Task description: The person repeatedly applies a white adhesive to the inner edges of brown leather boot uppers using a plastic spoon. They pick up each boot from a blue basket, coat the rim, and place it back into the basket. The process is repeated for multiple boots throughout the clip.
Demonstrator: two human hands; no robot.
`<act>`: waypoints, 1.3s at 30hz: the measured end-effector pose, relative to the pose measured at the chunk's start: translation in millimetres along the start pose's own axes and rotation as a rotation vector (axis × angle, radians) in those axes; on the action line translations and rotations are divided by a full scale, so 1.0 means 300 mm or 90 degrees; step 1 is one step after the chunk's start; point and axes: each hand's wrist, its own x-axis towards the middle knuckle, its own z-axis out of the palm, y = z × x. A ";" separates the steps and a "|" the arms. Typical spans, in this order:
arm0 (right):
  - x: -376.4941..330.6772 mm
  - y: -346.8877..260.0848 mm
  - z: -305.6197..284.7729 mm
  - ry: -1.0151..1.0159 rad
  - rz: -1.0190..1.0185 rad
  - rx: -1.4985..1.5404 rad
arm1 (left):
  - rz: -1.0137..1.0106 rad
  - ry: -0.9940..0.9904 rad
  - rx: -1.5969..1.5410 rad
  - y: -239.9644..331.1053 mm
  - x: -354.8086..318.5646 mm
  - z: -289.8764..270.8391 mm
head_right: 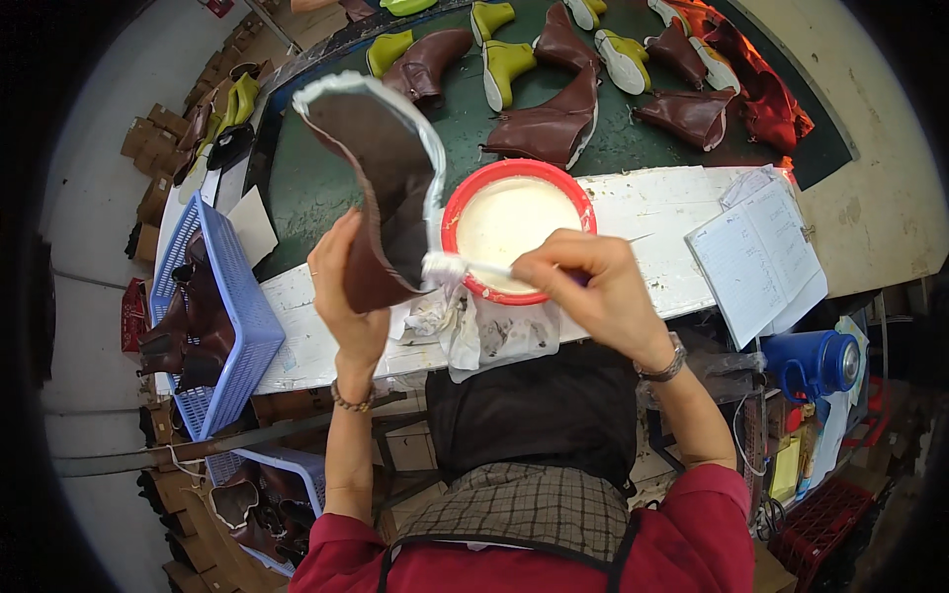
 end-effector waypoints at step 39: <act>0.217 -0.057 -0.108 -0.057 -0.253 -0.129 | -0.639 -0.482 -0.944 -0.076 -0.160 -0.124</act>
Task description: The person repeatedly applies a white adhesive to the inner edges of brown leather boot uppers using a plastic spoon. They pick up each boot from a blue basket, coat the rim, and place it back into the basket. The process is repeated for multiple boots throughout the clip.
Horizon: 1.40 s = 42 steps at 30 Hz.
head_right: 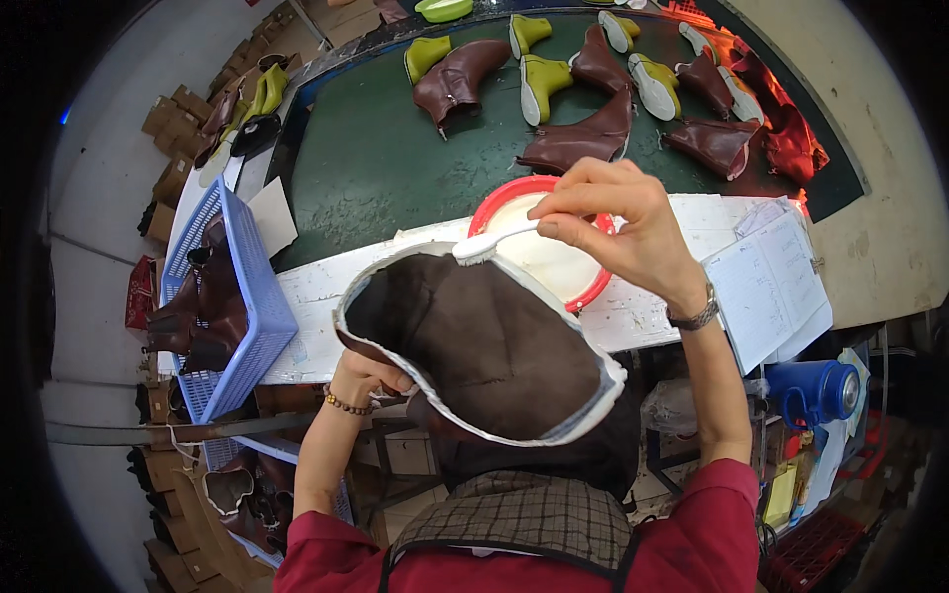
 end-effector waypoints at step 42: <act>-0.467 0.511 0.184 0.461 0.454 0.277 | 0.445 0.626 0.490 0.154 0.434 -0.484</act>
